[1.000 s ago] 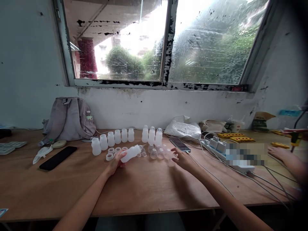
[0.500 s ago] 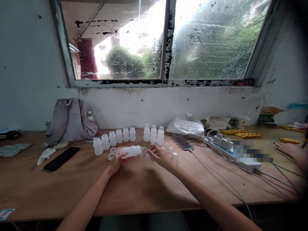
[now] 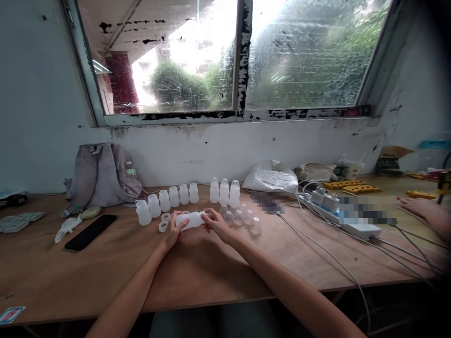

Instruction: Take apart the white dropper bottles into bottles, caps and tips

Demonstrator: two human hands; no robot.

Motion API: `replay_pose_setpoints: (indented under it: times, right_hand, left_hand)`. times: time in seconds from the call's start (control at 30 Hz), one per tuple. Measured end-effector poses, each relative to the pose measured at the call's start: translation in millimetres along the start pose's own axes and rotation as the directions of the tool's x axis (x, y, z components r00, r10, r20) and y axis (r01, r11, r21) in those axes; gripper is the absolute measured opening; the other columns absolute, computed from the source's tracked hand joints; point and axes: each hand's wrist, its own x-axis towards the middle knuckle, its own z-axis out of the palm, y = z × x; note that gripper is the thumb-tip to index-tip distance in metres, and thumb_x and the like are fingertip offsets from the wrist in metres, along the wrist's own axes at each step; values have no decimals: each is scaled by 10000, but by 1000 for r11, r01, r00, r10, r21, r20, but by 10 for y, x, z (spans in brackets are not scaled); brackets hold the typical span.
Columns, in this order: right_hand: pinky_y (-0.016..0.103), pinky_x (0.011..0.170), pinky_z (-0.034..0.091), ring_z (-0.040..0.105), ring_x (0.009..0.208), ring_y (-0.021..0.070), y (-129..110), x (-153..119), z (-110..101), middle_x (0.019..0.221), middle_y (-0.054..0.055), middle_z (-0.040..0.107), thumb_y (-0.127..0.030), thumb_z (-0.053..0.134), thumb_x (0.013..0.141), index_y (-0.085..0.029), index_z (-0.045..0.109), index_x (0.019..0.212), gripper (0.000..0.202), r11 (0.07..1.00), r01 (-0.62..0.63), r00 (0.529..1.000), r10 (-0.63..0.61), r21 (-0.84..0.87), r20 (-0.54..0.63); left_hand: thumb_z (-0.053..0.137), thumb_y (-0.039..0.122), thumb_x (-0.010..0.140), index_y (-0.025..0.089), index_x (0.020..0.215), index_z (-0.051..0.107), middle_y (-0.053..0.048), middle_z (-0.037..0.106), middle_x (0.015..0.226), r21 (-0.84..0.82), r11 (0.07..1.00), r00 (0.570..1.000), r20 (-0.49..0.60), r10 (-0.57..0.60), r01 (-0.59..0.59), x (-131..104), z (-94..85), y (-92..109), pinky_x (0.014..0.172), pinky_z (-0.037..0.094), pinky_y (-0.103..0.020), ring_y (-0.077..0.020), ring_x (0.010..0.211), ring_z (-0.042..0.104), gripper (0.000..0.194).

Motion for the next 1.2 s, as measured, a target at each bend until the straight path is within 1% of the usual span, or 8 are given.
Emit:
replay_pose_setpoints:
  times: [0.23,0.37,0.5,0.57,0.63,0.73,1.0,1.2]
  right_hand:
    - [218,496,400,455,534,86,-56,-17,3,661,-18,490,-416,465,778,-186,469,961,294,988,115,993,-111,-104,44]
    - [262,669,427,498,789,135,-184,-60,-13,944,37,505,-267,544,729,-228,507,991,267,883,312,950,-300,-352,91]
    - [276,747,428,458,993,172,-259,-74,-62,1174,58,406,-282,566,711,-251,503,1032,329,869,315,945,-324,-382,43]
    - [257,652,450,521,849,147,-238,-55,-97,1066,60,486,-362,553,721,-237,465,1058,370,919,212,965,-250,-331,-78]
    - [224,511,426,519,610,110,-195,-29,-128,791,19,553,-437,501,744,-198,484,954,319,952,124,971,-174,-278,-162]
    - [195,390,335,415,424,76,-143,1,-154,535,-40,460,-482,454,757,-176,474,716,310,962,107,972,-154,-253,-175]
    - [189,411,355,408,472,75,-99,49,-190,571,-41,437,-332,486,752,-176,506,762,157,950,235,953,-267,-208,-142]
    - [199,435,386,446,496,84,-79,68,-208,600,-37,466,-285,486,730,-185,508,809,130,963,231,954,-251,-136,-162]
  left_hand:
    - [491,494,714,178,825,423,58,458,535,-70,996,998,29,-57,59,12,-11,-13,289,147,-171,-20,275,287,342]
    - [339,604,727,149,613,453,42,415,430,-210,930,944,202,-260,301,55,-43,-85,297,114,-191,-29,256,265,483]
    - [367,597,716,138,607,475,35,433,455,-320,891,937,238,-254,323,80,-58,-130,308,107,-190,-25,273,271,484]
    - [379,596,711,138,631,484,35,444,474,-333,890,941,238,-239,310,82,-55,-133,314,113,-189,-24,284,277,477]
    - [382,601,707,137,639,485,33,450,482,-318,896,941,238,-239,308,81,-50,-135,319,124,-188,-24,292,282,481]
    - [381,609,704,135,619,479,29,450,480,-292,906,943,222,-249,308,83,-46,-147,320,122,-188,-26,295,290,492]
    - [393,627,682,140,618,474,38,440,473,-302,902,945,204,-255,309,97,-40,-153,307,111,-190,-29,285,294,498]
    - [413,623,675,141,634,481,36,451,471,-318,890,942,197,-273,325,92,-39,-152,313,121,-185,-31,290,304,488]
